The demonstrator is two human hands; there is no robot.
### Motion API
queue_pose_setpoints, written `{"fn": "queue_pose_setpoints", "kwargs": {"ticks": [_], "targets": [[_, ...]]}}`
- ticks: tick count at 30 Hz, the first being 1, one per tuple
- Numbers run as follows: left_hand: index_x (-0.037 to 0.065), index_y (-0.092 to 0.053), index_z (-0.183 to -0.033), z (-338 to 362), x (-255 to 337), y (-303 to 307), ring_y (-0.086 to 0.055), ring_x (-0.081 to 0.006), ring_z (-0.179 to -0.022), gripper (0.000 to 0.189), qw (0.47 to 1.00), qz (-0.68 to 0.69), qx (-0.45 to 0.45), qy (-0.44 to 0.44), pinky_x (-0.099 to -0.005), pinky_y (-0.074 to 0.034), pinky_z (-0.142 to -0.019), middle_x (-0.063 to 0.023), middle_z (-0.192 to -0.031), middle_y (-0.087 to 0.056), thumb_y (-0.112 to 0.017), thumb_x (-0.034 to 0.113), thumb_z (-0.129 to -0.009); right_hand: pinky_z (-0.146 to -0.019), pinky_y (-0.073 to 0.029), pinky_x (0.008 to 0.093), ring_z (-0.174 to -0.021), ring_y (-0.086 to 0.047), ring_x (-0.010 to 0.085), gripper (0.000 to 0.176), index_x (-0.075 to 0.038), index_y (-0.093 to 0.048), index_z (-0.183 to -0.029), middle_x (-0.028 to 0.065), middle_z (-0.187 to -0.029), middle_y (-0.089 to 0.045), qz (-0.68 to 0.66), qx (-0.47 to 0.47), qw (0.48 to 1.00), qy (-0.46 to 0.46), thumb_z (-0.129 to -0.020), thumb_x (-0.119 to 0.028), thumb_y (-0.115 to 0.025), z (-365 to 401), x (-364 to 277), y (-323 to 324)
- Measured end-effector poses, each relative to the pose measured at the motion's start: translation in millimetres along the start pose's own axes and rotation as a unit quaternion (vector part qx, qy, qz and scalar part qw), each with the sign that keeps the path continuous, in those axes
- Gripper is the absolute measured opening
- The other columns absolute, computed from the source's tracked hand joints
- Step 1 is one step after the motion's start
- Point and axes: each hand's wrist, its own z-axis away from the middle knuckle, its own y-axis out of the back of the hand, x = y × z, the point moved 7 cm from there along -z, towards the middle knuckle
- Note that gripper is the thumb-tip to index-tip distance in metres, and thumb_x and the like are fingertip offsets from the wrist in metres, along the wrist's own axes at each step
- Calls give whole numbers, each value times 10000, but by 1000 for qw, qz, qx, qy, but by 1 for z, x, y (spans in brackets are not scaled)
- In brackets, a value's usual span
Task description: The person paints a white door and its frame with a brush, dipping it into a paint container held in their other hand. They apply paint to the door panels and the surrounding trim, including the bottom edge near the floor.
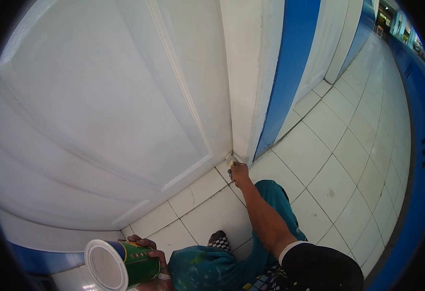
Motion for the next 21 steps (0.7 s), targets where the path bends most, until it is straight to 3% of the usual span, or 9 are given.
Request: {"fn": "queue_pose_setpoints", "kwargs": {"ticks": [1, 4, 7, 10, 13, 17, 21], "targets": [[41, -517, -1467, 1, -4, -3, -441, -394, -1355, 671, 1000, 6, -2, -3, -552, -459, -1069, -224, -1456, -470, -759, 286, -890, -395, -402, 289, -502, -539, 118, 414, 36, -583, -1424, 90, -796, -679, 7, -7, 999, 35, -1024, -71, -570, 9, -13, -2], [221, -529, -1515, 1, 13, 20, -527, -290, -1349, 539, 994, -25, 99, -25, -522, -536, -1002, -94, -1461, -524, -667, 331, -1005, -385, -366, 279, -490, -511, 109, 432, 29, -585, -1440, 73, -787, -656, -65, -38, 997, 19, -1019, -65, -557, 56, -29, 6], [234, -523, -1523, -1, 15, 23, -529, -290, -1346, 546, 994, -37, 100, -31, -518, -540, -997, -95, -1460, -524, -665, 334, -1005, -373, -347, 290, -470, -500, 113, 406, 8, -619, -1405, 63, -762, -651, -85, 47, 995, -7, -1014, -84, -559, 62, -7, 26], [243, -519, -1527, -1, 12, 20, -530, -293, -1347, 544, 994, -9, 107, -8, -518, -540, -1004, -96, -1459, -524, -658, 338, -1009, -357, -337, 309, -444, -489, 121, 373, -16, -653, -1357, 56, -726, -644, -77, 41, 995, -40, -1003, -96, -570, 43, 7, 21], [243, -520, -1527, 0, 12, 20, -526, -293, -1354, 551, 994, -37, 98, -21, -517, -536, -1014, -93, -1467, -523, -663, 345, -1005, -349, -333, 327, -421, -472, 129, 341, -29, -672, -1316, 52, -695, -634, 59, 25, 993, -95, -1000, -121, -583, 3, 11, 12], [221, -519, -1519, 1, 13, 21, -516, -297, -1367, 578, 995, -33, 93, -23, -518, -528, -1028, -93, -1477, -519, -688, 358, -983, -368, -346, 301, -452, -481, 106, 337, -16, -675, -1317, 45, -721, -636, -105, 11, 994, 36, -1008, -87, -560, -31, 15, -1], [195, -513, -1509, 0, 14, 26, -510, -303, -1373, 613, 996, -12, 83, -24, -528, -524, -1032, -93, -1484, -508, -720, 359, -956, -439, -383, 258, -526, -489, 73, 401, -8, -631, -1419, 20, -754, -618, -136, 37, 986, 92, -1027, -54, -567, 27, -40, -7]]}}
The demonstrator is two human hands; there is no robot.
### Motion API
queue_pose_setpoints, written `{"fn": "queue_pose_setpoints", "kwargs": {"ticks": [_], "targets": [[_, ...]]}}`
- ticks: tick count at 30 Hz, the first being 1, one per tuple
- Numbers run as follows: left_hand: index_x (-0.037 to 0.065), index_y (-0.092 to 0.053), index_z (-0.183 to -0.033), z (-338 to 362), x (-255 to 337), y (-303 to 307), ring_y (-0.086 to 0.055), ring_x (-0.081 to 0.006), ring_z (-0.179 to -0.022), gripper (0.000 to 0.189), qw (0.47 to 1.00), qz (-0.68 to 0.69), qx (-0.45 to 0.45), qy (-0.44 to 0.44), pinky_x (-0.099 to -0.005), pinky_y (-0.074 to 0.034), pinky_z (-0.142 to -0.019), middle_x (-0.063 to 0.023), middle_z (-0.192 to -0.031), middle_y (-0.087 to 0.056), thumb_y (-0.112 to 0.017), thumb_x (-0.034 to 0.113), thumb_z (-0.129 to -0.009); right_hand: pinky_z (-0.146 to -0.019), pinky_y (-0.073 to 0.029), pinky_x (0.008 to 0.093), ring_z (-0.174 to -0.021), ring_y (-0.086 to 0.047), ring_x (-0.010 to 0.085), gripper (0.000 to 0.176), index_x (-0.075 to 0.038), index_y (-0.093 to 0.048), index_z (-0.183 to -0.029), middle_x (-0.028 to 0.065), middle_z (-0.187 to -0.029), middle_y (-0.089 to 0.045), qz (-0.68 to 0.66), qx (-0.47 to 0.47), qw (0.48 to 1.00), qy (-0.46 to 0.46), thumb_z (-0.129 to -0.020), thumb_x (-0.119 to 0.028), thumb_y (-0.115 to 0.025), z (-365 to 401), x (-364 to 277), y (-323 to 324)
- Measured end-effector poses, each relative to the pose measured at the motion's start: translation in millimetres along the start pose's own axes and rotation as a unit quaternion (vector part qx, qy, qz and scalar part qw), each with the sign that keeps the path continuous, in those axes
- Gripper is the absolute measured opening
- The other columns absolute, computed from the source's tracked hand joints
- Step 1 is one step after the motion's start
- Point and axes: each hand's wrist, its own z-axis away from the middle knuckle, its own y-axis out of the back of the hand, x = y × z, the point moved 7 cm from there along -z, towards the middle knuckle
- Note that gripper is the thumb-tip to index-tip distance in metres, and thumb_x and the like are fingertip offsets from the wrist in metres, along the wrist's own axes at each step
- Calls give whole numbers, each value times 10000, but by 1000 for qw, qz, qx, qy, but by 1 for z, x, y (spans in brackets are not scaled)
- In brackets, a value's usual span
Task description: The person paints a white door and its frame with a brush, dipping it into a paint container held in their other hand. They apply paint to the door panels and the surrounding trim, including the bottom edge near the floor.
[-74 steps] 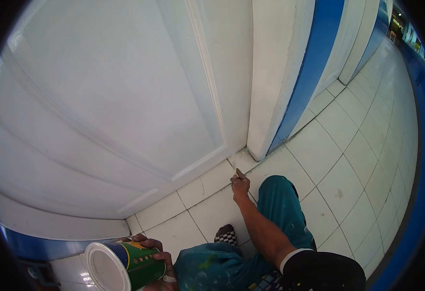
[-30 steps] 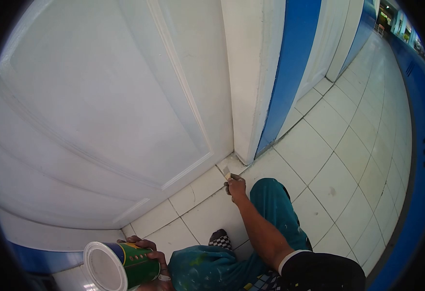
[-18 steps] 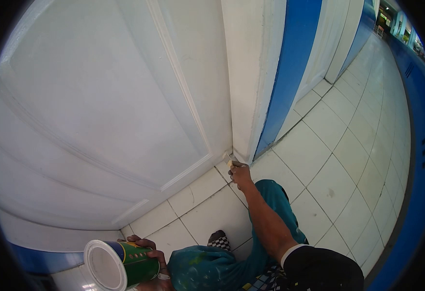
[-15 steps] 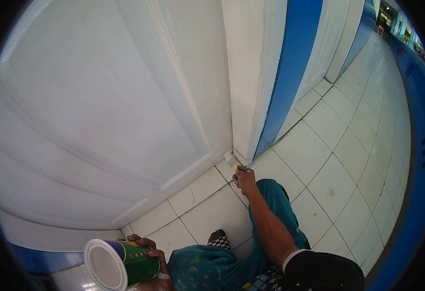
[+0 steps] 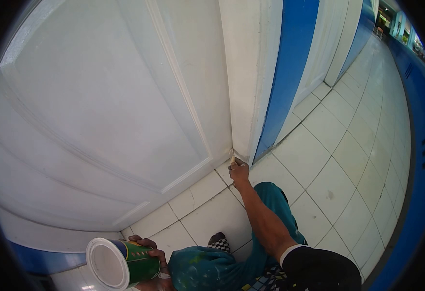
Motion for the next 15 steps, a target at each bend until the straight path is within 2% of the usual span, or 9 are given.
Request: {"fn": "queue_pose_setpoints", "kwargs": {"ticks": [4, 7, 10, 13, 15], "targets": [[190, -512, -1507, -2, -2, -4, -510, -302, -1371, 618, 999, -36, -24, 4, -522, -527, -1029, -92, -1478, -503, -726, 353, -951, -550, -415, 225, -639, -494, 59, 468, -20, -568, -1513, 8, -841, -613, -92, -25, 993, 75, -1046, -29, -585, 38, -32, -12], [151, -519, -1483, -3, -4, -8, -531, -268, -1358, 617, 997, -63, -39, 16, -491, -542, -1043, -67, -1483, -533, -760, 330, -944, -607, -440, 233, -686, -485, 71, 439, 1, -589, -1492, 2, -902, -592, -108, -48, 978, 171, -1053, -13, -576, 77, -70, -22], [227, -514, -1524, -4, -1, -3, -515, -286, -1363, 560, 1000, -27, -6, 8, -511, -541, -1021, -84, -1461, -512, -672, 354, -1001, -664, -437, 239, -755, -487, 67, 460, -13, -565, -1518, 4, -961, -604, 15, -37, 931, 363, -1059, -6, -583, 102, -103, -28], [249, -515, -1528, -6, 1, 1, -514, -278, -1365, 542, 1000, -15, 2, 14, -514, -541, -1020, -84, -1460, -517, -658, 350, -1015, -681, -448, 249, -770, -501, 77, 435, -10, -598, -1488, 12, -969, -601, 95, 23, 908, 407, -1054, 6, -589, 88, -102, -28], [242, -518, -1525, -6, 3, 1, -516, -277, -1365, 550, 1000, -21, -4, 22, -512, -537, -1023, -85, -1460, -520, -668, 359, -1008, -678, -450, 251, -768, -509, 84, 424, -10, -618, -1469, 16, -953, -608, 116, 36, 924, 363, -1046, 11, -595, 54, -62, -20]]}}
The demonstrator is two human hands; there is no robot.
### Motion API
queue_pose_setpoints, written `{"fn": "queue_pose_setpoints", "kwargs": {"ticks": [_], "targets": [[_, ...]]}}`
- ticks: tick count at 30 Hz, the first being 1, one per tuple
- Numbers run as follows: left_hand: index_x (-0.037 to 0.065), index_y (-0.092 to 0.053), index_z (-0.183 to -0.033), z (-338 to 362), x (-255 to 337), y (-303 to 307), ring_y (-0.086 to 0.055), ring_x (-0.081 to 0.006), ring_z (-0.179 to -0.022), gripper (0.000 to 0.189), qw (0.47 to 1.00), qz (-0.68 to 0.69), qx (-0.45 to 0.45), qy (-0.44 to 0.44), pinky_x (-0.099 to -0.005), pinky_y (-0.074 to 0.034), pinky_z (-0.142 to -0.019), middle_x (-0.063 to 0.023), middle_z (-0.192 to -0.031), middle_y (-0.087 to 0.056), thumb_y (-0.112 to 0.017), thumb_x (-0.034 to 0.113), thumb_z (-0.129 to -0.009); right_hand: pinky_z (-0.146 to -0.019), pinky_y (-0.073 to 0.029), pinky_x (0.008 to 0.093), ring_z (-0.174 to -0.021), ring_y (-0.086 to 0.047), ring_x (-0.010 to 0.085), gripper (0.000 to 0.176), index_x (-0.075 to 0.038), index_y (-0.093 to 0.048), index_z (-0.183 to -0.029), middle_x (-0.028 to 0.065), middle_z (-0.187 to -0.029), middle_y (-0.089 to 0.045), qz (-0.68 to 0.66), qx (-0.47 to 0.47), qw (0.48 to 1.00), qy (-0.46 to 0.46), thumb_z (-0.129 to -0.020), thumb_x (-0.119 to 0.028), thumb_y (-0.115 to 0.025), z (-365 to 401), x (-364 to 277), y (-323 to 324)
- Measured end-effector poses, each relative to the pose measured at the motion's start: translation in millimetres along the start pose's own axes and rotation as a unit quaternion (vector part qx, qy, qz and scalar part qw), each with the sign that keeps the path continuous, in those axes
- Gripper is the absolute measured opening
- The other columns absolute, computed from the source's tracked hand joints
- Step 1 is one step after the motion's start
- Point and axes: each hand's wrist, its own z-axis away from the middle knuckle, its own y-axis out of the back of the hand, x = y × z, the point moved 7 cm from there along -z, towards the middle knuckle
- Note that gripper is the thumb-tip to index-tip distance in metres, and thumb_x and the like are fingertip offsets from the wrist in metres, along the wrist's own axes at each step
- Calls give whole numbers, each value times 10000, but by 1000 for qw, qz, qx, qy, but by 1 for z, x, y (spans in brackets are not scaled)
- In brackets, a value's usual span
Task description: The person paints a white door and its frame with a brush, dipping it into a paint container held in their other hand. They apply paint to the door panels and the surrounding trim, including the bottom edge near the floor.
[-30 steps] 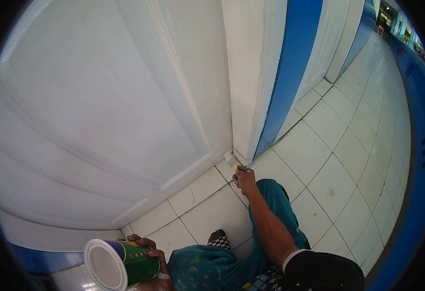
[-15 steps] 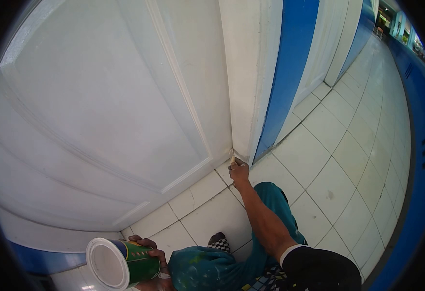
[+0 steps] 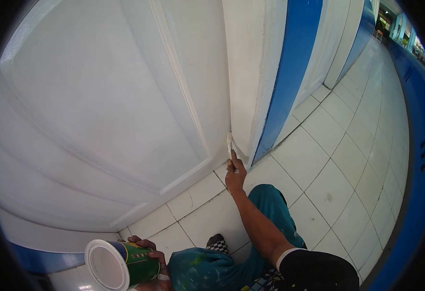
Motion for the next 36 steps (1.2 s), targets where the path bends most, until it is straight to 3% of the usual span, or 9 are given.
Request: {"fn": "queue_pose_setpoints", "kwargs": {"ticks": [3, 6, 9, 17, 25, 29, 32, 33, 36], "targets": [[176, -514, -1486, -1, -2, -3, -547, -283, -1341, 589, 1000, -26, -15, -5, -497, -551, -1027, -75, -1461, -545, -722, 347, -963, -666, -488, 290, -749, -577, 141, 456, -49, -616, -1483, 55, -856, -622, 13, -13, 986, -168, -1028, -19, -621, 27, 118, 0], [143, -497, -1476, 3, -7, -7, -560, -290, -1328, 649, 1000, -23, -14, -8, -493, -562, -1027, -83, -1447, -555, -762, 357, -924, -595, -499, 312, -650, -587, 152, 392, 12, -648, -1415, 50, -762, -603, 43, -37, 951, -303, -1027, -32, -618, 51, 138, 11], [142, -463, -1509, 1, -8, -7, -532, -303, -1346, 723, 1000, -8, -17, -13, -511, -549, -1032, -109, -1447, -529, -767, 403, -908, -520, -454, 285, -621, -545, 111, 433, 40, -588, -1451, 75, -872, -658, -13, -77, 911, -404, -1025, -35, -600, 49, 129, 12], [135, -479, -1510, -1, -11, -10, -532, -325, -1343, 683, 999, -15, -18, -31, -528, -558, -976, -121, -1446, -512, -718, 416, -935, -564, -457, 266, -633, -539, 118, 514, 38, -481, -1542, 68, -872, -633, -281, -89, 908, -298, -1038, -35, -553, -26, -90, -7], [156, -450, -1554, -29, -14, -23, -453, -346, -1396, 732, 992, -16, -115, 41, -548, -496, -1044, -155, -1491, -452, -688, 485, -945, -522, -548, 369, -584, -671, 245, 403, 41, -558, -1423, 240, -979, -711, -157, -166, 957, -177, -1047, -104, -535, -23, -220, 79], [135, -504, -1499, -50, -15, -29, -500, -340, -1350, 707, 991, -42, -106, 65, -510, -530, -998, -152, -1451, -495, -668, 544, -945, -676, -631, 457, -791, -777, 410, 423, 92, -584, -1354, 372, -1186, -697, -267, -336, 876, -220, -1003, -137, -534, 2, -205, 129], [135, -518, -1473, -72, -21, -17, -543, -336, -1291, 729, 987, -67, -113, 93, -484, -560, -943, -152, -1406, -529, -619, 627, -944, -782, -641, 513, -869, -782, 450, 475, 118, -588, -1363, 384, -1234, -687, -379, -406, 805, -207, -1003, -191, -551, 12, -239, 130], [136, -521, -1468, -79, -23, -12, -553, -336, -1275, 733, 984, -82, -117, 104, -483, -565, -934, -151, -1389, -542, -603, 642, -943, -852, -633, 546, -893, -782, 457, 538, 138, -585, -1372, 344, -1181, -725, -387, -418, 796, -207, -956, -190, -679, 11, -258, 126], [141, -551, -1428, -89, -32, -7, -610, -352, -1154, 737, 986, -115, -43, 109, -474, -557, -831, -143, -1285, -606, -513, 674, -920, -830, -640, 497, -900, -793, 405, 539, 120, -631, -1326, 288, -1078, -769, -233, -511, 823, -84, -900, -164, -800, 5, -299, 120]]}}
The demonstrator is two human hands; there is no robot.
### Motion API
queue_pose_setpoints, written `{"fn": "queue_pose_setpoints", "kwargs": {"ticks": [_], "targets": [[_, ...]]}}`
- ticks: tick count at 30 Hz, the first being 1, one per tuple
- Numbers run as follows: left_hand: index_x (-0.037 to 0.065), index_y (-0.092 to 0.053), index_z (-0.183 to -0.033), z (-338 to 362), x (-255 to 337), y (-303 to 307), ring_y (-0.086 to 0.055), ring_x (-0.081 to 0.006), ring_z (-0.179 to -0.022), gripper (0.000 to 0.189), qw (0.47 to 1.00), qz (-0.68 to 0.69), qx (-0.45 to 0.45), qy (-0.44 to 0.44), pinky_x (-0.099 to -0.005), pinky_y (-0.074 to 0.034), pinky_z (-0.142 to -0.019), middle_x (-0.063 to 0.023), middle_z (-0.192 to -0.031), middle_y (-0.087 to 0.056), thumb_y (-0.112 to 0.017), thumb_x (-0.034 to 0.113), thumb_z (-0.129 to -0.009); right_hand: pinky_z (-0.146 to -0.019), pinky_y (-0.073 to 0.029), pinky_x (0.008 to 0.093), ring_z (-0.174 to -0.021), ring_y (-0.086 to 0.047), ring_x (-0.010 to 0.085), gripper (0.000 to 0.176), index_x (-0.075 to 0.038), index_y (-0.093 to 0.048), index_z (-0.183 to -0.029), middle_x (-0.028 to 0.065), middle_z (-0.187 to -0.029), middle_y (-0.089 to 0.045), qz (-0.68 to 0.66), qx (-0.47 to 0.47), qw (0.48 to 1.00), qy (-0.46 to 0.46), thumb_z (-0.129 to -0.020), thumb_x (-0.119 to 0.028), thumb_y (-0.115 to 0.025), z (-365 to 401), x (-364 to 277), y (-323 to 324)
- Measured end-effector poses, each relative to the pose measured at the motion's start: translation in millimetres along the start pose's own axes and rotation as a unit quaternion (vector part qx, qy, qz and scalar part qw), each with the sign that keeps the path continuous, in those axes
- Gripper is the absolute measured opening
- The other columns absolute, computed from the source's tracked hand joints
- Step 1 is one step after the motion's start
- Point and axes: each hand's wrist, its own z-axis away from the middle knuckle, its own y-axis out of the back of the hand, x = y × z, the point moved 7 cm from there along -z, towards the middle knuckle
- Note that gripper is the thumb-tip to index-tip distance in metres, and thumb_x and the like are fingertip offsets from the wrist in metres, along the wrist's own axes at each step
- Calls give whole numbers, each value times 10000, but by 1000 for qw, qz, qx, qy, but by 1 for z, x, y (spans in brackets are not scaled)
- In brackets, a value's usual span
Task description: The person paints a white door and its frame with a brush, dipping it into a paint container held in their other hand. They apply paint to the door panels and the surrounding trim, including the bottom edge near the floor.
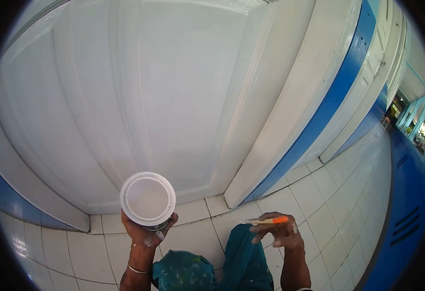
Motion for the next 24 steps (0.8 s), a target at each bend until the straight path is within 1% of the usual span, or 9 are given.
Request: {"fn": "queue_pose_setpoints", "kwargs": {"ticks": [1, 4, 6, 8, 11, 14, 18, 21, 24], "targets": [[142, -557, -1421, -1, -5, 1, -616, -355, -1133, 734, 1000, 6, 24, 8, -474, -548, -812, -140, -1271, -614, -504, 668, -912, -785, -631, 403, -837, -794, 309, 508, 83, -682, -1284, 231, -984, -792, 127, 56, 986, -91, -860, -127, -868, -2, -5, -2], [157, -569, -1410, -7, -21, 10, -628, -356, -1082, 754, 998, -12, 54, 32, -478, -519, -744, -130, -1280, -626, -500, 670, -862, -707, -594, 319, -759, -754, 212, 394, 52, -721, -1242, 169, -865, -784, 295, 147, 940, -86, -914, -138, -831, -26, -29, -7], [161, -568, -1415, -7, -30, 10, -634, -355, -1087, 762, 997, -17, 53, 54, -477, -527, -745, -127, -1307, -622, -521, 671, -850, -646, -538, 282, -697, -664, 138, 271, 40, -710, -1202, 110, -864, -734, 377, 117, 916, 74, -973, -100, -745, -54, -69, -40], [161, -545, -1466, -12, -37, 24, -633, -401, -1212, 813, 996, -24, 38, 80, -566, -577, -856, -141, -1383, -604, -537, 682, -843, -626, -515, 273, -693, -633, 114, 195, 35, -699, -1155, 90, -878, -699, 407, 90, 891, 181, -1007, -93, -690, -72, -90, -60], [160, -513, -1523, -17, -44, 45, -561, -429, -1373, 858, 993, -49, 32, 102, -667, -540, -1028, -153, -1480, -562, -534, 697, -854, -615, -493, 267, -681, -604, 102, 131, 13, -671, -1104, 90, -919, -671, 287, 132, 932, 177, -1035, -91, -634, -97, -103, -92], [143, -633, -1419, -10, -45, 29, -612, -369, -1302, 750, 992, -20, 17, 123, -556, -538, -1060, -130, -1415, -636, -674, 583, -813, -606, -487, 266, -679, -617, 94, 134, 4, -663, -1090, 74, -870, -666, 323, 20, 938, 121, -1040, -120, -644, -121, -110, -125], [147, -639, -1411, -6, -46, 27, -617, -356, -1297, 720, 990, -21, 32, 133, -546, -535, -1062, -123, -1422, -634, -637, 586, -841, -620, -513, 271, -710, -667, 109, 115, -3, -680, -1050, 80, -881, -714, 428, -84, 897, 67, -993, -95, -718, -146, -99, -155], [148, -640, -1400, -3, -44, 27, -618, -346, -1294, 710, 990, -32, 44, 130, -541, -529, -1072, -121, -1420, -634, -624, 592, -847, -626, -522, 288, -702, -682, 148, 197, -15, -696, -1070, 106, -886, -733, 487, -117, 864, 46, -997, -192, -742, -165, -84, -166], [179, -424, -1591, -7, -43, 31, -521, -397, -1416, 892, 987, -95, 33, 122, -620, -497, -1109, -160, -1577, -470, -443, 720, -882, -656, -533, 349, -707, -695, 247, 241, -24, -684, -1095, 149, -865, -715, 527, -147, 836, 36, -1013, -250, -699, -173, -73, -174]]}}
